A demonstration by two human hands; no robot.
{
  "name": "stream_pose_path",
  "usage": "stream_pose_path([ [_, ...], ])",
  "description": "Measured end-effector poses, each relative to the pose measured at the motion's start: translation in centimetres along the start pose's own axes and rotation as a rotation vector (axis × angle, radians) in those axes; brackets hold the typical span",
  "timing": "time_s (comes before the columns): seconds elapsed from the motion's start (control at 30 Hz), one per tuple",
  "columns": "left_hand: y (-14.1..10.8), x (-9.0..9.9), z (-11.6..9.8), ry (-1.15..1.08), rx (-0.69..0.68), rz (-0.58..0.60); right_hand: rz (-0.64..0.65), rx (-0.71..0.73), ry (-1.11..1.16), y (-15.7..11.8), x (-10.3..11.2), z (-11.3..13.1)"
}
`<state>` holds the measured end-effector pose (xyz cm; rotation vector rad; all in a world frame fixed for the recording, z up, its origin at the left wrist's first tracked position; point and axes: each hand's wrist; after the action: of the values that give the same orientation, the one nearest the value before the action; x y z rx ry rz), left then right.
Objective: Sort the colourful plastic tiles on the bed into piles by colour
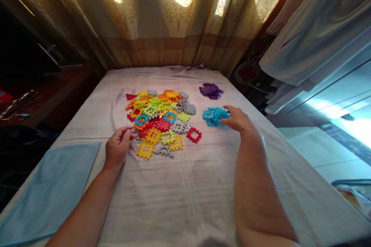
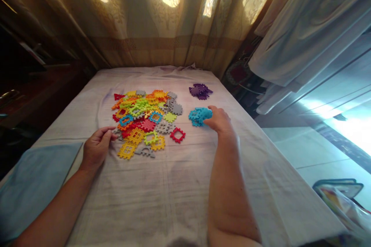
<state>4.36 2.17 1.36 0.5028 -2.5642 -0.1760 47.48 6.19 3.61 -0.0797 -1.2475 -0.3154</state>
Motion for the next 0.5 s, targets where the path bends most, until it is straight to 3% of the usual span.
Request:
stream_pose_path([
  [0.13, 0.0, -0.1, -0.1, -0.012, 0.013, -0.003, 0.042, -0.052, -0.032, -0.1, 0.1, 0.6],
  [0.3, 0.1, -0.1, 0.1, -0.025, 0.009, -0.003, -0.024, -0.036, -0.026, -0.5, 0.6, 1.8],
  [0.5, 0.1, -0.1, 0.3, -0.01, 0.014, -0.004, -0.045, 0.02, -0.016, -1.4, 1.2, 6.0],
])
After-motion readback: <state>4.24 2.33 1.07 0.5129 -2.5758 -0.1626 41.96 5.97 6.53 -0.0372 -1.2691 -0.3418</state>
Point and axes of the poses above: each hand's wrist, its own y-axis towards the middle knuckle, its own x-axis out of the back of the hand, z = x × y
